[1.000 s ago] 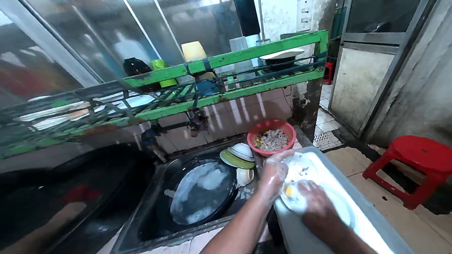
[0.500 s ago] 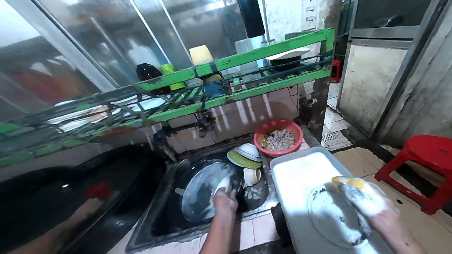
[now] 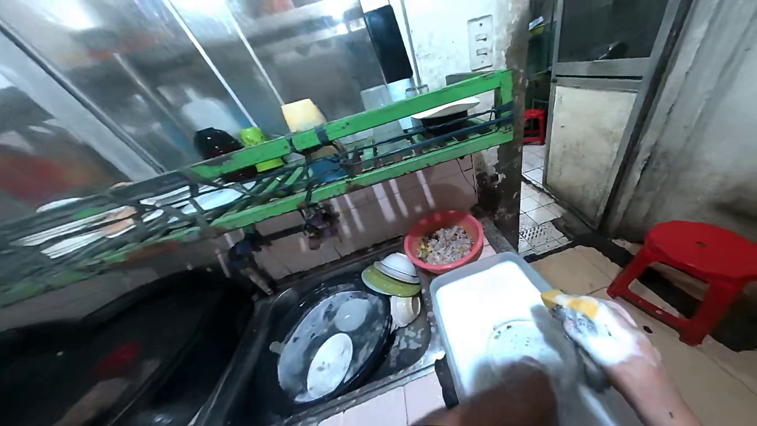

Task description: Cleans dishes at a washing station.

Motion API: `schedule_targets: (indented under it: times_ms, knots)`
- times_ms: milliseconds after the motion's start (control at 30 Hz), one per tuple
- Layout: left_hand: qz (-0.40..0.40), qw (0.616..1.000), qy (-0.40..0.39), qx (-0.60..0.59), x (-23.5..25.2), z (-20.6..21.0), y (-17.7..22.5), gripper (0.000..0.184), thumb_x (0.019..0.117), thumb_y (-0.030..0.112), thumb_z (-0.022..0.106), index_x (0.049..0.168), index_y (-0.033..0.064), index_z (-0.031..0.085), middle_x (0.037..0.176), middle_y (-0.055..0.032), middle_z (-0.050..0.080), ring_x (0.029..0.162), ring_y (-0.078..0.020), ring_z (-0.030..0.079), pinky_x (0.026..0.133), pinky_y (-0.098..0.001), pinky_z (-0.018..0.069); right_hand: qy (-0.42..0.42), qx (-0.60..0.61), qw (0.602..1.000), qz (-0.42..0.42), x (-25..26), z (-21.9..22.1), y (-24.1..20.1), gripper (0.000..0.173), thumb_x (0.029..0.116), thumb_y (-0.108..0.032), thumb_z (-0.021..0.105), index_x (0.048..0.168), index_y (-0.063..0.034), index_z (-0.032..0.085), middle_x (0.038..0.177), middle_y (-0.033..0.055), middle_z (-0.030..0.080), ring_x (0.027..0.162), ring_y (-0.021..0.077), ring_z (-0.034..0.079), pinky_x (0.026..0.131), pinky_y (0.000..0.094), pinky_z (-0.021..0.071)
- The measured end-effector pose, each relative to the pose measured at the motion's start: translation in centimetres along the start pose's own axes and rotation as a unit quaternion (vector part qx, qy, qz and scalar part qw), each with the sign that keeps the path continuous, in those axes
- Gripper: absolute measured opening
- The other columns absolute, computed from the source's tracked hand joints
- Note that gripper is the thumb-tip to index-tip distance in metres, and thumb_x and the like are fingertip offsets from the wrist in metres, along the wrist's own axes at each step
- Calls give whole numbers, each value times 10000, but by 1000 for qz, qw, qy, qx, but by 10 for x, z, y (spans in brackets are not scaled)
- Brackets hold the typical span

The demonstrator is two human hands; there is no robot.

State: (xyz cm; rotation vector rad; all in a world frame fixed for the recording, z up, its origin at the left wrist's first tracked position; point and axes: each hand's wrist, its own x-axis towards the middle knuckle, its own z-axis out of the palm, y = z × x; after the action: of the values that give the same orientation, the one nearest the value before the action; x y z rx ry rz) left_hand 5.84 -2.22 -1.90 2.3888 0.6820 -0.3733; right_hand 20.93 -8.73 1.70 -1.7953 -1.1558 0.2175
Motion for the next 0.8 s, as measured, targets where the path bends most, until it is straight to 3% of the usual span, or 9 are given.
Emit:
schedule_targets:
  times_ms: [100,200,267,300,367,433,633,733,800]
  knots:
    - [-12,911,114,-397,-6,-31,-9,315,989,105,569,1225,-103,587,1083,-187,658,991,-214,635,908,-373,522,8,16,998,53,1,-2,8,489,918,-283,693,1292,31,656,1317,271,630,1247,383,607,1065,529,481]
    - [57,793,157,-586,-14,-37,-7,293,874,36,567,1165,2,587,938,-10,678,851,-62,651,787,-280,559,36,59,994,-87,-13,29,8,461,902,-269,712,1231,53,679,1262,238,675,1200,315,651,1041,466,528]
    - [172,786,188,-564,-22,-27,-9,276,960,42,514,1229,-18,539,1026,22,674,942,-10,639,881,-233,542,11,111,987,-120,-9,42,5,531,922,-380,700,1274,17,669,1286,148,696,1225,204,653,1053,399,532]
    - [184,807,208,-521,-28,-26,-7,340,963,37,541,1281,-83,528,1073,-35,668,973,-31,632,905,-239,536,-20,144,988,-51,4,41,3,508,915,-357,714,1271,2,668,1203,109,722,1122,153,683,982,376,568]
    - [163,855,217,-441,-43,-31,0,376,962,48,592,1293,-126,552,1117,-122,681,1008,-64,641,936,-248,531,-102,151,976,123,48,33,1,415,973,-314,662,1250,-5,660,1122,147,710,1034,213,679,935,449,551]
    - [156,867,215,-420,-50,-38,4,335,947,51,591,1236,-117,590,1070,-127,687,968,-75,642,905,-260,528,-170,138,955,202,75,33,-5,411,1037,-288,597,1336,-6,616,1265,199,655,1178,275,619,1042,483,473]
    - [66,814,228,-531,-55,-49,-23,317,988,37,501,1280,-87,505,1027,-15,634,924,1,614,855,-202,533,-45,101,984,-141,9,76,-33,549,865,-367,749,1275,-9,680,1282,153,695,1225,224,656,1043,407,547]
    - [64,790,250,-557,-62,-47,-18,352,886,-26,575,1236,-48,560,988,-3,671,887,-27,648,817,-229,561,-155,174,967,106,54,62,-27,423,950,-282,707,1284,-29,642,1147,134,704,1057,200,673,936,436,553]
    - [106,759,371,-525,-57,-38,-16,223,886,1,551,1088,-39,637,928,-5,714,867,-28,678,814,-229,573,-156,202,954,155,67,57,-27,403,975,-250,682,1309,-32,624,1160,140,691,1065,205,663,951,442,545]
